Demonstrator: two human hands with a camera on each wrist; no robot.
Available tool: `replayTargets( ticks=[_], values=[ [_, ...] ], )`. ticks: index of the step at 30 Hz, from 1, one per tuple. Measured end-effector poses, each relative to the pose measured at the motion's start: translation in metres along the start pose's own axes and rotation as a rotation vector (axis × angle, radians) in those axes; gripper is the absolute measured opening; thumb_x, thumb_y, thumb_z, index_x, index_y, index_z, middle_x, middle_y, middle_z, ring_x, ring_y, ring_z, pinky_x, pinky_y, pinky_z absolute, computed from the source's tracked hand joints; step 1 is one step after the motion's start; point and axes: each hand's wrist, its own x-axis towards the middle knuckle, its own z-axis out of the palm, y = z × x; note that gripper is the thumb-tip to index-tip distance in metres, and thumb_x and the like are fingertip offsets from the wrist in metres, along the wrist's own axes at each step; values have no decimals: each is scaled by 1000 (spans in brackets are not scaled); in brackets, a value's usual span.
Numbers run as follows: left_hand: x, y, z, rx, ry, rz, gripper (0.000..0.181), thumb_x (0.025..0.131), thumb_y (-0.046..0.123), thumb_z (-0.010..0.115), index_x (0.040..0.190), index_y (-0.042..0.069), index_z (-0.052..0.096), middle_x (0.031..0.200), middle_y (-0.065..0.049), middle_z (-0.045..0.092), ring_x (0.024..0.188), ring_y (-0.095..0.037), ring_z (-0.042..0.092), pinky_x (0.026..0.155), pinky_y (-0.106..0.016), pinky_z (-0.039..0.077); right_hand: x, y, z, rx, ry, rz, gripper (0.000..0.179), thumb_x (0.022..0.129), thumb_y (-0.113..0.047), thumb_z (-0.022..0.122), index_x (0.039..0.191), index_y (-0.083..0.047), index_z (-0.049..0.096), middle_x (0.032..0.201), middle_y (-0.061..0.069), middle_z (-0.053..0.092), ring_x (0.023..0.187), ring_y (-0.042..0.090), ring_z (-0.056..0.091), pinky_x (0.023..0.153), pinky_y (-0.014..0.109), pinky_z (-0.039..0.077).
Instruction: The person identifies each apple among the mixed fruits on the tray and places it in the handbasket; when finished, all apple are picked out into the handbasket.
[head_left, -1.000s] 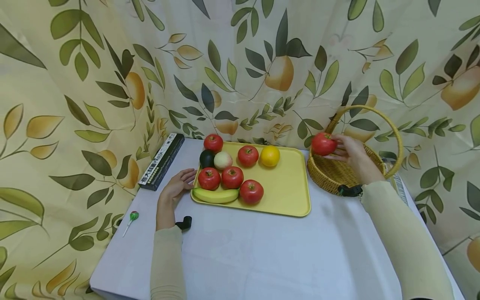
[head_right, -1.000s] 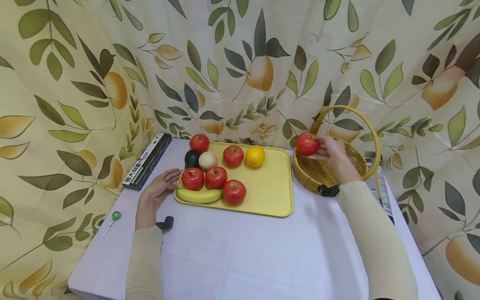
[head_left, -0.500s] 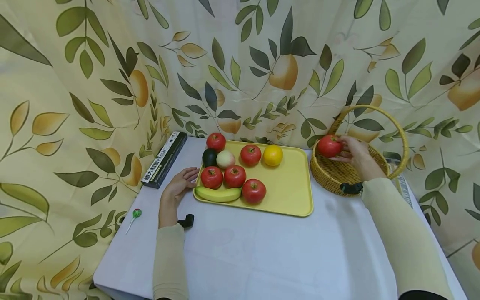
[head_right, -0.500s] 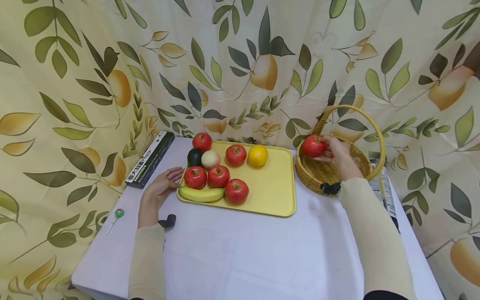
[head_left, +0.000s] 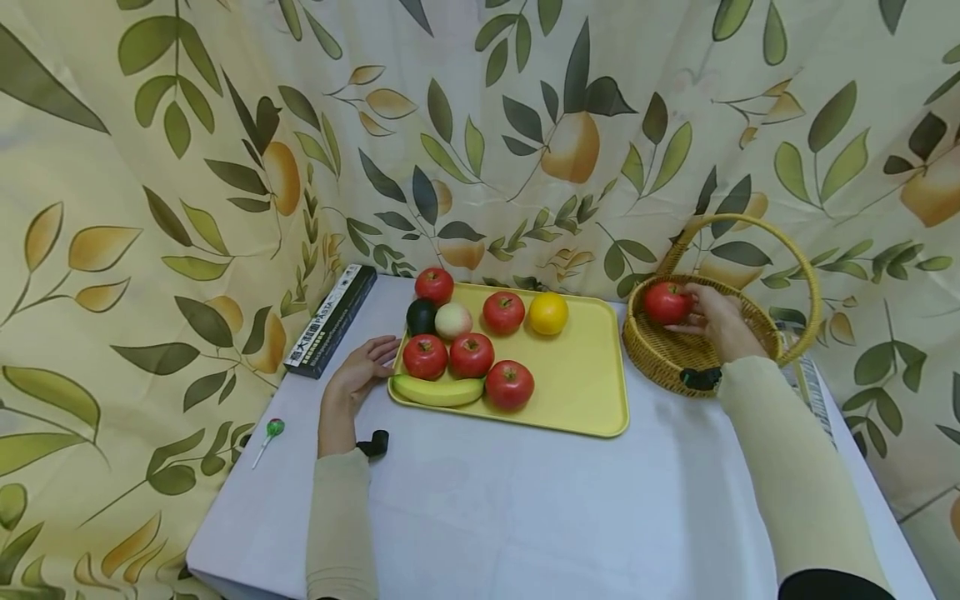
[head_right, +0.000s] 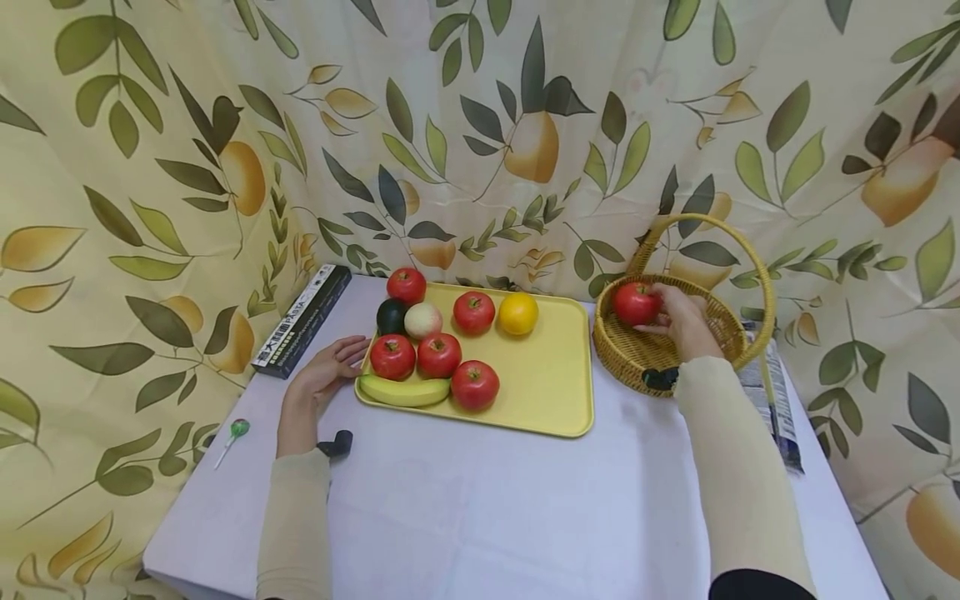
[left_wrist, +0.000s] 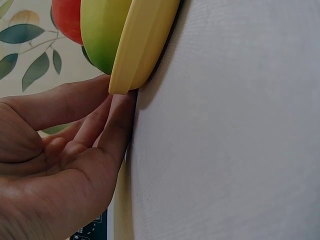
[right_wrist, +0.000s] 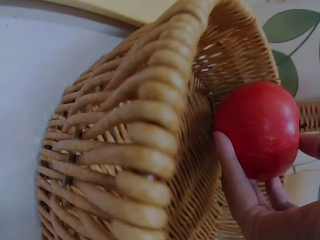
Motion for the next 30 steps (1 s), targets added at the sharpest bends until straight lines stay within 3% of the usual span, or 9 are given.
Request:
replayTargets(
  ticks=[7, 10, 14, 17, 26, 28, 30],
  values=[
    [0, 1, 1, 20, -3, -2, 81, 87, -27, 47, 161, 6, 34, 163, -15, 42, 151, -27, 40, 121, -42, 36, 4, 4, -3, -10, -3, -4, 38, 96, -22, 72, 117, -20, 41, 123, 1, 51, 126, 28, 58, 96, 52, 55],
    [-1, 1, 2, 19, -4, -3, 81, 87, -27, 47, 161, 5, 34, 163, -15, 42, 151, -27, 39, 121, -41, 35, 6, 5, -4, -17, -19, -10, 43, 96, -21, 71, 125, -20, 40, 125, 2, 49, 125, 28, 57, 98, 52, 54],
    [-1, 1, 2, 18, -9, -7, 82, 87, -27, 47, 161, 5, 33, 164, -15, 41, 151, -27, 39, 122, -41, 35, 8, 7, -5, -41, -39, -17, 68, 98, -20, 68, 150, -17, 24, 127, 4, 46, 130, 28, 53, 101, 53, 52],
    [-1, 1, 1, 22, -11, -9, 82, 87, -27, 47, 161, 5, 33, 164, -15, 40, 151, -26, 39, 122, -41, 35, 9, 7, -6, -63, -58, -8, 82, 100, -19, 66, 159, -16, 9, 128, 5, 44, 134, 29, 49, 103, 53, 51],
    [0, 2, -1, 23, 1, -9, 84, 86, -27, 49, 161, 7, 35, 163, -14, 42, 151, -26, 40, 121, -41, 36, 0, 3, -4, -133, -97, -21, 80, 102, -20, 61, 162, -16, 8, 132, 8, 40, 142, 32, 44, 101, 47, 54],
    [0, 2, -1, 19, 4, -13, 83, 86, -27, 49, 161, 7, 35, 163, -13, 43, 150, -26, 40, 121, -42, 36, -3, 3, -4, -171, -67, -44, 72, 102, -24, 62, 158, -17, 17, 130, 5, 43, 135, 29, 50, 96, 41, 58],
    [1, 2, -1, 14, 4, -13, 83, 86, -27, 48, 161, 7, 35, 163, -13, 43, 150, -26, 40, 121, -42, 36, -5, 4, -2, -219, -34, -78, 54, 100, -28, 63, 144, -16, 33, 126, 4, 45, 125, 24, 56, 88, 33, 61]
  ],
)
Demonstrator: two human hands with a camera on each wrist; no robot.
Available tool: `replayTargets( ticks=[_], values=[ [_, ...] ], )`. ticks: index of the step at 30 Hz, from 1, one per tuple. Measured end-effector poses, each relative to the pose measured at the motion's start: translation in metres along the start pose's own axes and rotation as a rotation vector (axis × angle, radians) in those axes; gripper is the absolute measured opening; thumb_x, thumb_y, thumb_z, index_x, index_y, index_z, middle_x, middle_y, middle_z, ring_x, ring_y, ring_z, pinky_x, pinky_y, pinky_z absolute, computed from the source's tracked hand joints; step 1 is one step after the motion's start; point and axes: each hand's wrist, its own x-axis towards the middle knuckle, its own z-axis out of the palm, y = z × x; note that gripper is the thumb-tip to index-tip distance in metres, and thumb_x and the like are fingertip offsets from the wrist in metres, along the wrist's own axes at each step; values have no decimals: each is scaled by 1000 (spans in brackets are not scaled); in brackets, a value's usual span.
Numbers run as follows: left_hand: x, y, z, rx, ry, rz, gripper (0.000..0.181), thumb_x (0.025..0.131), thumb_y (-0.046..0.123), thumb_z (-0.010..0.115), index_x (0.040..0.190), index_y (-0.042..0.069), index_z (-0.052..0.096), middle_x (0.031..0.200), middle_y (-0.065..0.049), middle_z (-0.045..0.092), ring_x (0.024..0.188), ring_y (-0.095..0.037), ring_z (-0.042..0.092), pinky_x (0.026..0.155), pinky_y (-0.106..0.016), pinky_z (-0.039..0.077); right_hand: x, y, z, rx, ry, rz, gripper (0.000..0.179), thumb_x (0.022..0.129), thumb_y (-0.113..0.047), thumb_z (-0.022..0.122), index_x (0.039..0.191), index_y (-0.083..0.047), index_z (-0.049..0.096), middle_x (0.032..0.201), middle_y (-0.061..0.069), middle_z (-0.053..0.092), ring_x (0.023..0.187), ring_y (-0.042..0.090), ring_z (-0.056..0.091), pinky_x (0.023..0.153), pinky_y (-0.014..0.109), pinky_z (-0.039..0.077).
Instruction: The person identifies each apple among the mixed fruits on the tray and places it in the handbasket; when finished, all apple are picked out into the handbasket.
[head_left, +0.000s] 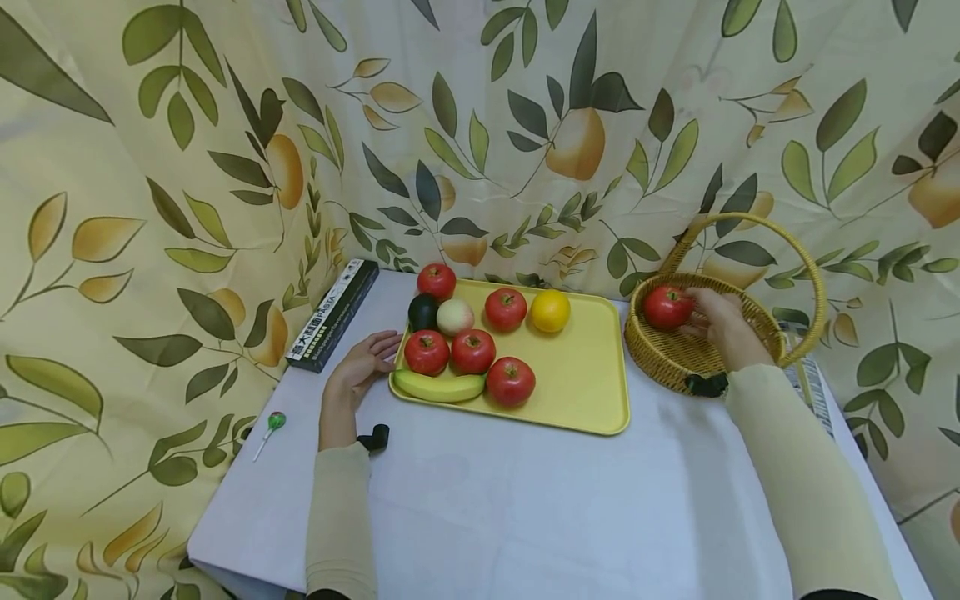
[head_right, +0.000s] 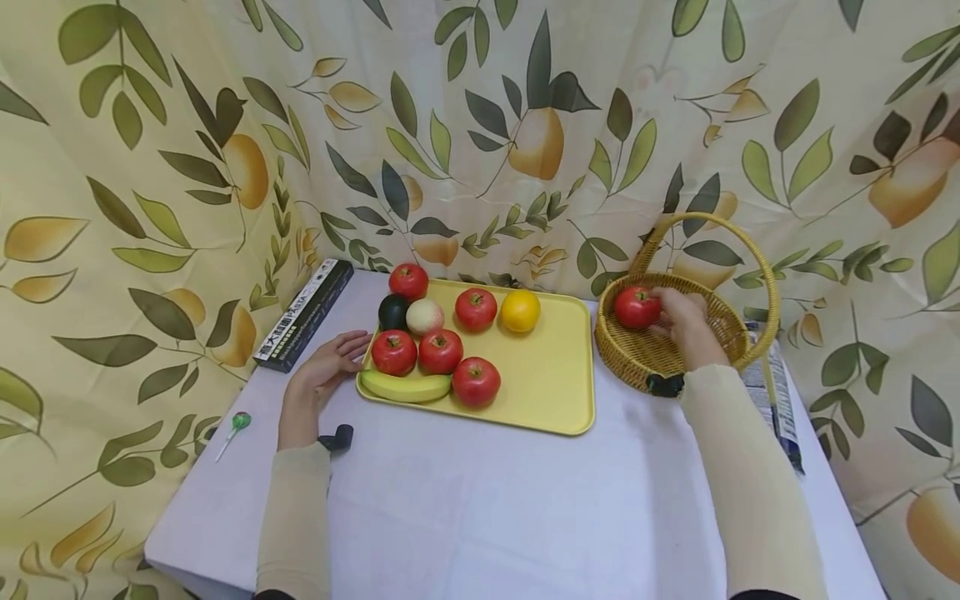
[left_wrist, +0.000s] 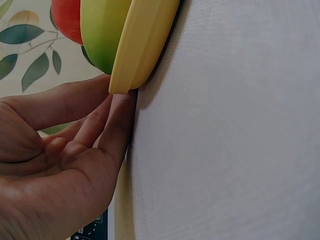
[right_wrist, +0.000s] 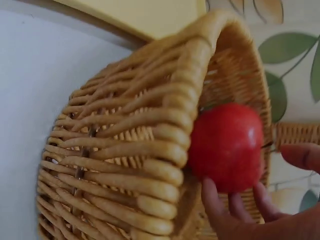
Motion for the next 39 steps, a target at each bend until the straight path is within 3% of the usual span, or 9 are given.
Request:
replayTargets(
  ticks=[3, 6, 8, 11, 14, 18, 25, 32, 39],
  values=[
    [0, 1, 0, -7, 2, -2, 83, 85, -28, 47, 160, 6, 36, 162, -13, 43, 150, -26, 40, 121, -43, 36, -4, -1, 3, -46, 50, -53, 33, 98, -29, 67, 119, -16, 45, 119, 0, 48, 105, 14, 60, 73, 23, 62],
    [0, 2, 1, -4, 7, -8, 84, 85, -27, 48, 161, 7, 36, 163, -13, 43, 150, -26, 40, 121, -42, 36, -10, -4, 6, -94, 70, -123, 24, 97, -28, 66, 111, -13, 52, 115, -1, 48, 92, 11, 60, 67, 19, 59],
    [0, 2, 1, -8, 12, -15, 84, 85, -27, 48, 160, 8, 36, 162, -12, 44, 150, -25, 41, 121, -42, 36, -17, -6, 9, -119, 76, -164, 23, 98, -28, 66, 112, -12, 57, 113, -2, 49, 88, 9, 61, 67, 19, 59],
    [0, 2, 1, -2, 17, -21, 85, 84, -27, 48, 161, 8, 36, 162, -12, 44, 150, -25, 41, 121, -41, 37, -30, -10, 15, -163, 70, -226, 32, 99, -32, 66, 123, -14, 58, 114, -5, 47, 97, 9, 58, 78, 17, 58],
    [-1, 2, 1, 2, 19, -23, 84, 85, -27, 49, 160, 8, 37, 162, -12, 44, 149, -25, 42, 121, -40, 37, -45, -14, 22, -177, 29, -280, 47, 99, -33, 66, 139, -11, 53, 117, -5, 48, 106, 9, 57, 86, 16, 56],
    [-1, 2, 1, -4, 19, -23, 84, 85, -27, 49, 160, 9, 37, 162, -12, 44, 149, -25, 42, 121, -40, 37, -62, -19, 32, -207, -40, -359, 62, 101, -33, 64, 151, -3, 44, 121, -5, 49, 107, 7, 55, 85, 15, 55],
    [0, 1, 1, -5, 14, -11, 84, 86, -27, 49, 161, 8, 36, 162, -12, 44, 149, -25, 42, 120, -40, 38, -85, -21, 50, -235, -97, -418, 54, 102, -27, 62, 148, -3, 48, 123, -1, 49, 95, 2, 57, 78, 14, 54],
    [1, 0, 1, -13, 17, -7, 84, 86, -27, 50, 160, 9, 37, 161, -11, 45, 148, -24, 44, 120, -39, 38, -107, -14, 70, -289, -184, -494, 54, 105, -23, 56, 152, 1, 43, 131, 4, 50, 117, 16, 57, 97, 23, 55],
    [0, 1, 0, -3, 31, -17, 83, 86, -25, 51, 160, 11, 39, 160, -9, 48, 147, -22, 46, 119, -38, 40, -122, -6, 95, -340, -268, -503, 54, 106, -23, 57, 153, 0, 44, 147, 18, 50, 124, 22, 54, 102, 29, 54]
  ],
)
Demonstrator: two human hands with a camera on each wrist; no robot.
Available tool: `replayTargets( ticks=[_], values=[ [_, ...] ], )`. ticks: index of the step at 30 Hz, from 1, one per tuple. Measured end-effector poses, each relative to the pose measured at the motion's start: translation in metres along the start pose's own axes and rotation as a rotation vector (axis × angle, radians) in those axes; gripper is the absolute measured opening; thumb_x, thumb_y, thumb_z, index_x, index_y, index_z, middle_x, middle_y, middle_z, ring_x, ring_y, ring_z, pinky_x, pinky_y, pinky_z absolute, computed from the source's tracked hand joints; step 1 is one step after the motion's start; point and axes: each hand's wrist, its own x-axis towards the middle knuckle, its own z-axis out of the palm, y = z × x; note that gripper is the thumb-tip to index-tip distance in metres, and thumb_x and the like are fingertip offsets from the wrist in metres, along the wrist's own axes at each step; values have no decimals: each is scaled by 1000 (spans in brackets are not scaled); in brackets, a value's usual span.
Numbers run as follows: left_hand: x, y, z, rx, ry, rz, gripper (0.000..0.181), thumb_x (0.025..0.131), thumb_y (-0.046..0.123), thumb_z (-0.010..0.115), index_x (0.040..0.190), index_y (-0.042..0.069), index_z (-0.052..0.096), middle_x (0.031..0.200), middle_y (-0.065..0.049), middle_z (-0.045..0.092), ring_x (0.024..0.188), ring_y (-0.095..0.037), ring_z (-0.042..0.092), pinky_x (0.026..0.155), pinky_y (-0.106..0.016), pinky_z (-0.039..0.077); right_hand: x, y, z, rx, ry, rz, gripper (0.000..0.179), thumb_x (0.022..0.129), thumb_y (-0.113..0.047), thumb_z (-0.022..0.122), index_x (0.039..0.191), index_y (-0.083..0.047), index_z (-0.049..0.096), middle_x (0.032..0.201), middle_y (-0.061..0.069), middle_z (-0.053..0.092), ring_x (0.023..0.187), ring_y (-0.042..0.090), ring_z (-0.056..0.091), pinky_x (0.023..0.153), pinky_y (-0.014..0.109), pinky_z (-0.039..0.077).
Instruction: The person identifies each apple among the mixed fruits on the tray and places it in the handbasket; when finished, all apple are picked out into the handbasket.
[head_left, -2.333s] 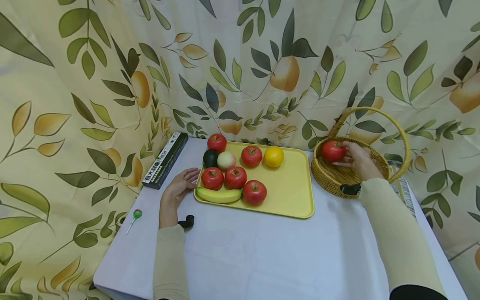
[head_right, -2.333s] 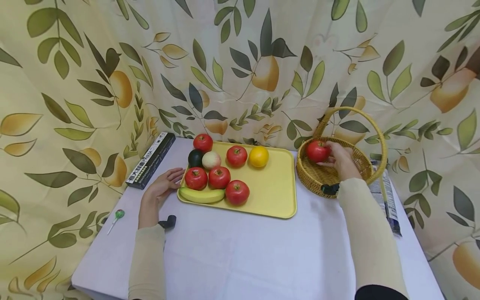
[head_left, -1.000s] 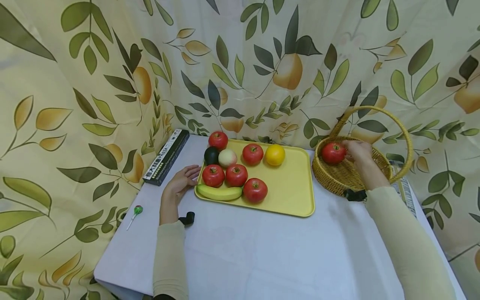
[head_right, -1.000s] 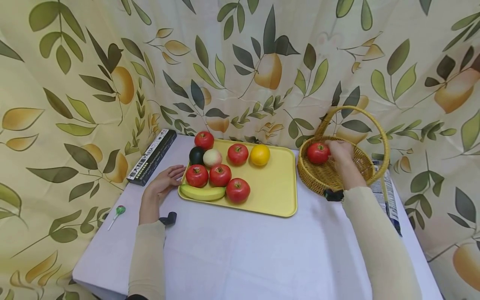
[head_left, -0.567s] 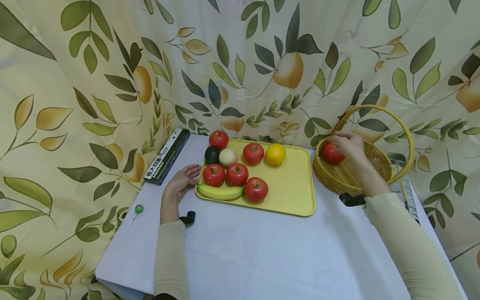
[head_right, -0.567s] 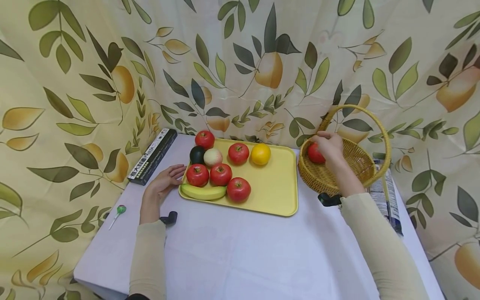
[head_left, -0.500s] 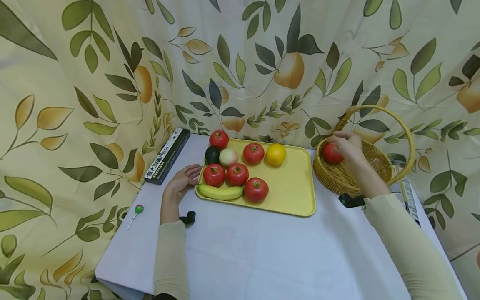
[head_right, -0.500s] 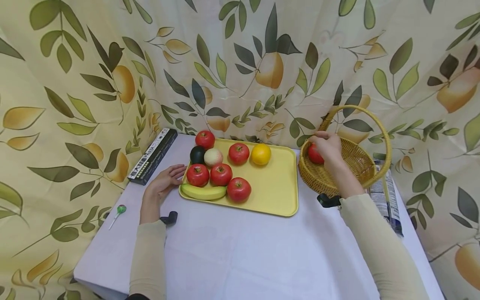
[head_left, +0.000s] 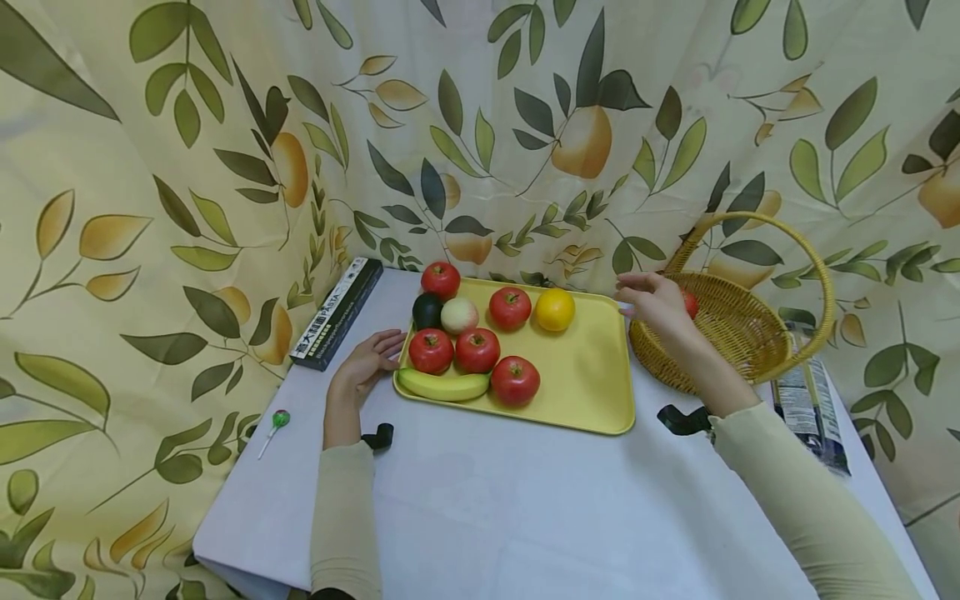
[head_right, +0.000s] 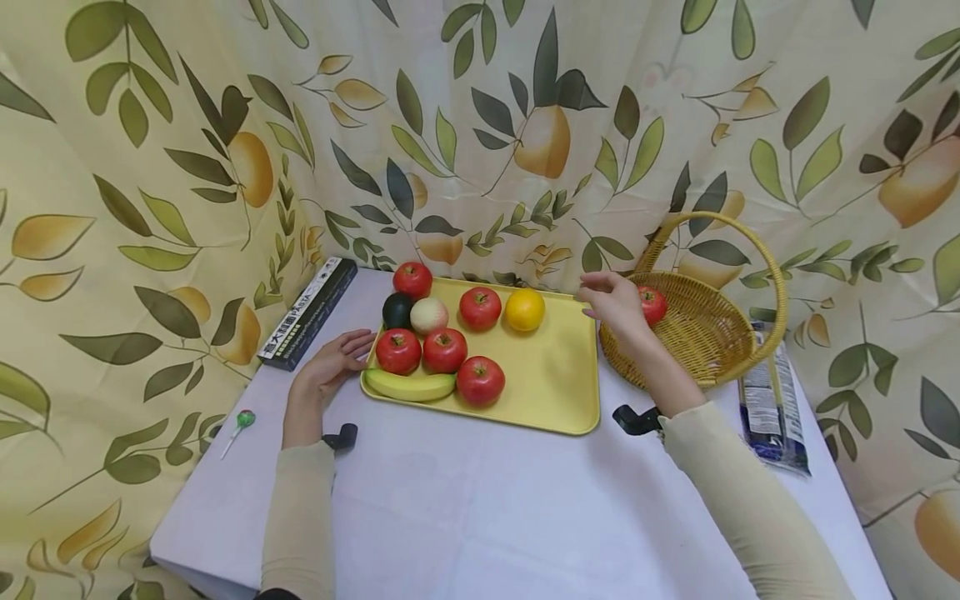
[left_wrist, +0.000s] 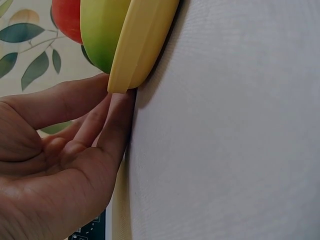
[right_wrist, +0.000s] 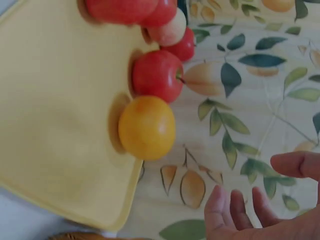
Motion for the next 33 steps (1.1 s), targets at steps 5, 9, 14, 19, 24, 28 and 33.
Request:
replayTargets(
  ticks=[5, 9, 14, 19, 24, 28, 33],
  values=[
    [0, 1, -1, 0, 5, -3, 83, 86, -25, 51, 160, 11, 39, 160, -8, 48, 147, -22, 46, 119, -38, 39, -4, -1, 20, 5, -88, 4, 54, 105, -20, 58, 153, 2, 44, 150, 24, 48, 128, 30, 55, 102, 35, 55],
    [0, 1, -1, -13, 5, -12, 82, 87, -25, 51, 160, 11, 39, 160, -9, 48, 147, -23, 46, 119, -38, 39, -6, 1, 38, 35, -138, 11, 51, 103, -13, 59, 149, 5, 47, 149, 27, 48, 130, 37, 55, 103, 41, 55],
    [-2, 1, -1, -19, 14, -18, 82, 87, -24, 52, 159, 12, 40, 160, -8, 48, 147, -23, 45, 120, -39, 39, -6, 11, 59, 58, -220, 17, 50, 103, -12, 58, 146, 9, 46, 148, 30, 47, 130, 40, 54, 104, 50, 53],
    [-3, 1, 1, -17, 16, -8, 81, 87, -24, 52, 159, 12, 41, 159, -8, 48, 147, -23, 45, 119, -39, 39, -9, 20, 76, 81, -264, 38, 45, 103, -11, 58, 143, 8, 49, 143, 29, 50, 131, 43, 53, 104, 53, 53],
    [-3, 0, 2, -24, 15, -6, 82, 87, -24, 52, 159, 12, 40, 160, -8, 48, 148, -23, 45, 119, -40, 39, -11, 26, 91, 91, -306, 65, 45, 102, -11, 61, 142, 7, 50, 141, 27, 52, 133, 46, 52, 104, 55, 53],
    [-3, -2, 2, -32, 11, 0, 82, 86, -25, 51, 159, 10, 40, 160, -10, 47, 148, -25, 45, 120, -41, 38, -12, 34, 99, 92, -355, 64, 47, 103, -13, 60, 144, 7, 48, 140, 27, 55, 133, 48, 52, 104, 58, 51],
    [-2, -2, 3, -35, 14, 5, 81, 86, -25, 51, 159, 10, 41, 159, -11, 48, 147, -25, 46, 119, -41, 39, -11, 44, 108, 81, -402, 59, 49, 104, -14, 58, 147, 8, 47, 140, 28, 57, 131, 45, 55, 103, 60, 52]
  ],
)
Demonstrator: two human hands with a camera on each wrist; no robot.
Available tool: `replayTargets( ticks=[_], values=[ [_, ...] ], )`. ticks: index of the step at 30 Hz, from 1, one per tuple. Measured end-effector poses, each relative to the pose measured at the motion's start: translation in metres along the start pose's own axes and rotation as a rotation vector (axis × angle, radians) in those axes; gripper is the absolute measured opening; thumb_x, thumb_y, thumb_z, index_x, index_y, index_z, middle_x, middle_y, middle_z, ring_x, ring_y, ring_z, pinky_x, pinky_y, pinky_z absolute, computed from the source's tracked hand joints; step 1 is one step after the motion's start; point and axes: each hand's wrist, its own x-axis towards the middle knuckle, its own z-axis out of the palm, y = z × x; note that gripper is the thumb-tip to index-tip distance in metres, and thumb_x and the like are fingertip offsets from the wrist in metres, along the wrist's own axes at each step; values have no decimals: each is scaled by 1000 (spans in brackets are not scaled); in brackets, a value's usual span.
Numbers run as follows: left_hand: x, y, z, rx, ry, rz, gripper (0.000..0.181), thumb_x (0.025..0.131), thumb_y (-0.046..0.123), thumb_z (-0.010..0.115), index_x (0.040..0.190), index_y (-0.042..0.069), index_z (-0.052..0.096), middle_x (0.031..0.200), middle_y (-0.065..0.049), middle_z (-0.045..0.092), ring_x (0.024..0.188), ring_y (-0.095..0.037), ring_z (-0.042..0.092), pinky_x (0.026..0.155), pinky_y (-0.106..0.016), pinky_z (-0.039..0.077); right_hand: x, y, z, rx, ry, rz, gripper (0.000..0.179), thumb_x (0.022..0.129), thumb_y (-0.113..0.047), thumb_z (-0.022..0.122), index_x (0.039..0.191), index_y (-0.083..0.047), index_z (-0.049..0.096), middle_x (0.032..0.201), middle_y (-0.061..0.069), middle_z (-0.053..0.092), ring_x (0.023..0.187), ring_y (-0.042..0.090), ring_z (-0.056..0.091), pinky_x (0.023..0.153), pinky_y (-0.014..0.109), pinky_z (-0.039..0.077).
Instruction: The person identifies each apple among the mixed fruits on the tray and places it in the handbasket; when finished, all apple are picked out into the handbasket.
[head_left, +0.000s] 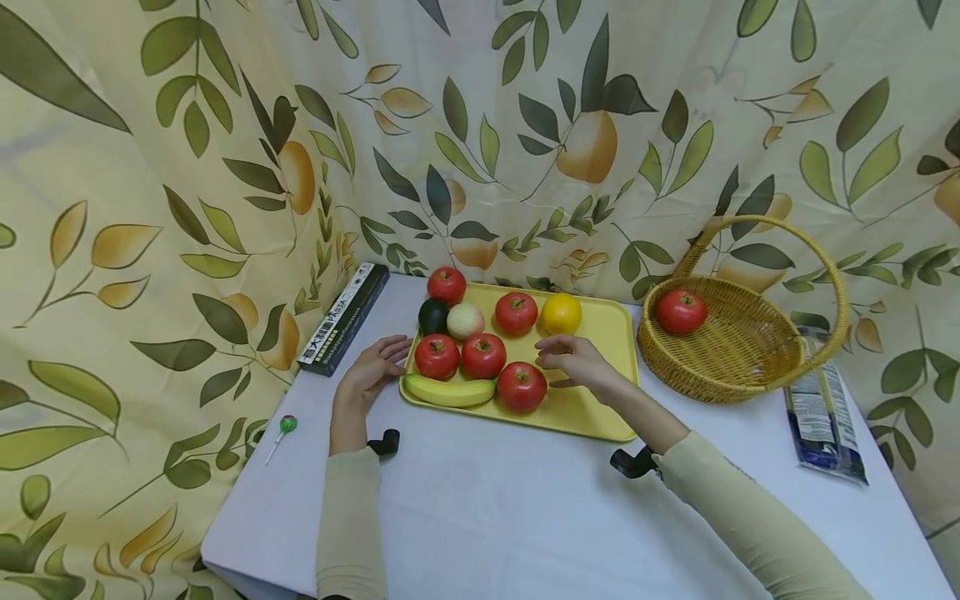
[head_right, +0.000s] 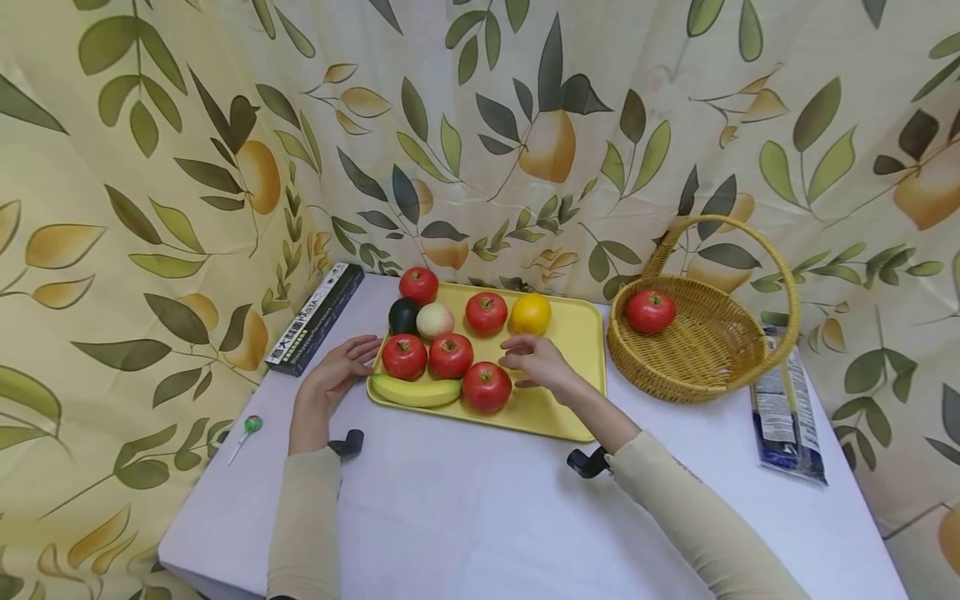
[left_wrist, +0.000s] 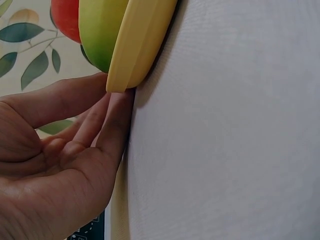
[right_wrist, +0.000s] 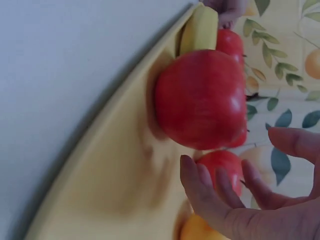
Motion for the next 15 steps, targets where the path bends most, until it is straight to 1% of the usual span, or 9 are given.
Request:
replayTargets(
  ticks=[6, 10, 15],
  values=[
    [3, -2, 0, 7, 6, -2, 82, 84, -25, 53, 157, 11, 42, 157, -9, 50, 146, -23, 47, 119, -39, 40, 1, 9, 6, -13, -17, 12, 50, 103, -16, 61, 147, 4, 50, 140, 25, 58, 123, 38, 61, 99, 61, 54],
    [3, -2, 0, 14, 5, -3, 82, 84, -24, 53, 158, 11, 42, 158, -9, 50, 146, -23, 47, 119, -40, 40, 2, 14, 10, -6, -30, 15, 46, 103, -18, 62, 144, 1, 54, 140, 23, 59, 119, 35, 62, 96, 60, 56],
    [2, 0, -1, 13, 5, 0, 81, 85, -24, 53, 158, 11, 41, 158, -9, 50, 146, -24, 47, 119, -40, 40, 3, 19, 15, 7, -28, 23, 44, 103, -23, 65, 141, -1, 58, 135, 21, 63, 107, 29, 65, 91, 57, 59]
  ],
)
